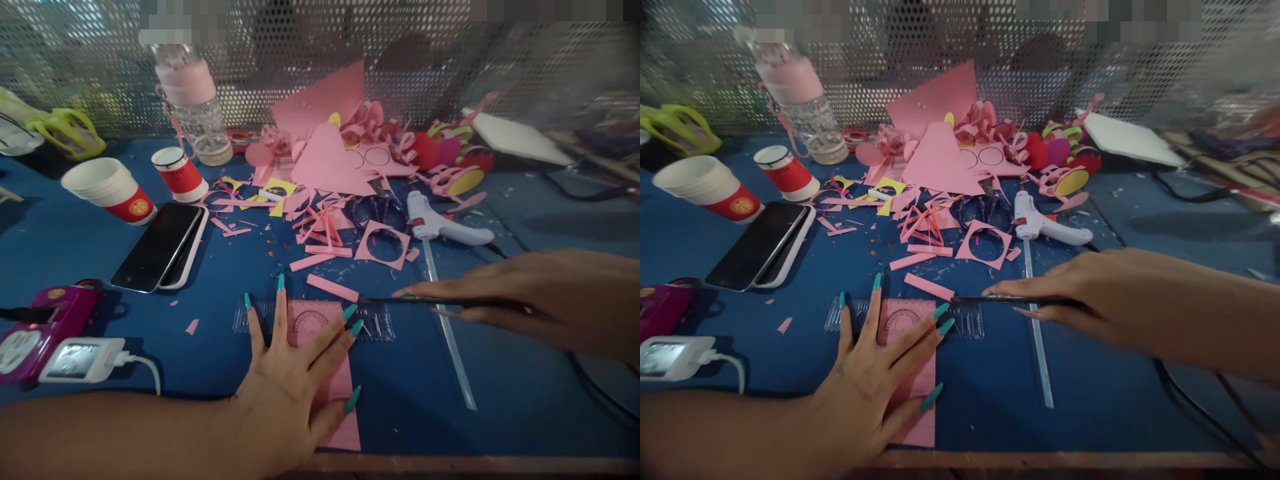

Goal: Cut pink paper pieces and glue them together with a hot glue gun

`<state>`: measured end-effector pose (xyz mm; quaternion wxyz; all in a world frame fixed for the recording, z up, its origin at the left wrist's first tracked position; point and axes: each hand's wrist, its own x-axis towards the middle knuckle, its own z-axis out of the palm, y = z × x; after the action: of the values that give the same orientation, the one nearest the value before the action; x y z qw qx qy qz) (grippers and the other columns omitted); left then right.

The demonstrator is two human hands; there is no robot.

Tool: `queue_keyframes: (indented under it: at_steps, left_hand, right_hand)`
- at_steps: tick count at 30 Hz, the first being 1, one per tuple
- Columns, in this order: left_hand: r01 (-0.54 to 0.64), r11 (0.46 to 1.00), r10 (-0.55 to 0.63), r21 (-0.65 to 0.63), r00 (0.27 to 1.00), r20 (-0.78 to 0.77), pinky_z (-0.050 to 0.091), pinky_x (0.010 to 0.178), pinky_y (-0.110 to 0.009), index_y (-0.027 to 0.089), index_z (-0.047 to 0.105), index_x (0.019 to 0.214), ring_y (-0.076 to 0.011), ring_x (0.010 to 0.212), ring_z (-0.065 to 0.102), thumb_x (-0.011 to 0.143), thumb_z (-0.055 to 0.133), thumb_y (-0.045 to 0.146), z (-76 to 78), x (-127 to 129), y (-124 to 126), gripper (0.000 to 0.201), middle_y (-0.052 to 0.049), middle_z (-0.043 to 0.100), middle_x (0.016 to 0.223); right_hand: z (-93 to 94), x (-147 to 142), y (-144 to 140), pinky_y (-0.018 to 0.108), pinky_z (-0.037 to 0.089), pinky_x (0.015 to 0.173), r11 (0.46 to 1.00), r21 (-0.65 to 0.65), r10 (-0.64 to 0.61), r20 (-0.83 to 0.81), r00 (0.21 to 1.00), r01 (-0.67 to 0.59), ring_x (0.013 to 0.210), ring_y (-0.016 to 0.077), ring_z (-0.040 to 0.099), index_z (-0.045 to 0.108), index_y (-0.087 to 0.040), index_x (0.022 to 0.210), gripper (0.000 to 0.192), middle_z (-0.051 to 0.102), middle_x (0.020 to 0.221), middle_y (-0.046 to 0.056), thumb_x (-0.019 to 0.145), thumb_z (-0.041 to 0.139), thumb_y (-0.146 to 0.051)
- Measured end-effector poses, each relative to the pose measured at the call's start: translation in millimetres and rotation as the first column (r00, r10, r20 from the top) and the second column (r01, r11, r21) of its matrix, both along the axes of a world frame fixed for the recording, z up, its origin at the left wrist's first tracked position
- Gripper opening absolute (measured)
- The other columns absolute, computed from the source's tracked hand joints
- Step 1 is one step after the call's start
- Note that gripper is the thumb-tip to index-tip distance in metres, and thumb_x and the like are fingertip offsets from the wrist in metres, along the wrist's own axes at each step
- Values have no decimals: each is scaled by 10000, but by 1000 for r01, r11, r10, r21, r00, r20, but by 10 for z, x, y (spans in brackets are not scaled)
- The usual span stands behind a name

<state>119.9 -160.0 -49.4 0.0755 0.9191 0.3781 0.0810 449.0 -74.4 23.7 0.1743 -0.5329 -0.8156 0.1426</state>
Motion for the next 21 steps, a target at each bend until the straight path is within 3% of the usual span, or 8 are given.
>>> queue_keyframes:
  at_steps: [1,3,7,9,14,21]
  left_hand:
    - [4,1000,-4,6,1000,3,-156,905,-793,290,241,1441,-498,1328,-147,907,335,517,-4,0,1,587,109,179,1523]
    - [8,1000,-8,13,1000,6,-120,894,-816,299,234,1440,-499,1329,-140,909,319,528,-13,-4,2,584,102,193,1521]
    - [28,1000,-28,-10,1000,5,-21,867,-854,332,186,1445,-523,1319,-123,916,288,535,-23,-25,-2,576,115,168,1525]
    - [29,999,-28,-24,1000,4,24,862,-860,349,150,1448,-536,1316,-99,917,284,536,-10,-37,-5,578,125,122,1532]
    - [31,999,-30,-22,999,14,89,893,-843,389,92,1441,-521,1335,-10,908,302,551,54,-77,-5,596,122,73,1538]
    - [61,998,-60,-16,996,67,90,864,-860,409,147,1433,-522,1333,88,903,310,563,25,-90,29,575,80,207,1519]
  right_hand:
    - [60,-95,2,242,540,558,964,-198,200,109,974,-176,735,135,691,664,-442,1025,339,706,1018,-82,697,668,-528]
    - [157,-271,1,267,548,633,923,-270,333,207,920,-274,830,154,689,547,-473,1202,357,681,1087,-90,846,517,-480]
    - [172,-598,-18,333,521,849,983,-8,181,160,970,-182,1042,218,626,362,-410,1377,582,552,1302,-56,831,564,-432]
    - [98,-772,-10,352,460,950,980,-19,198,109,974,-197,1121,223,578,321,-369,1406,648,524,1341,-32,819,595,-359]
    - [-58,-1132,65,379,420,981,958,-82,274,-5,962,-274,1152,247,546,369,-316,1394,703,544,1325,22,760,646,-438]
    - [-150,-1237,36,368,372,1024,945,-95,292,-180,939,-312,1186,218,521,379,-313,1390,628,519,1350,-4,800,591,-343]
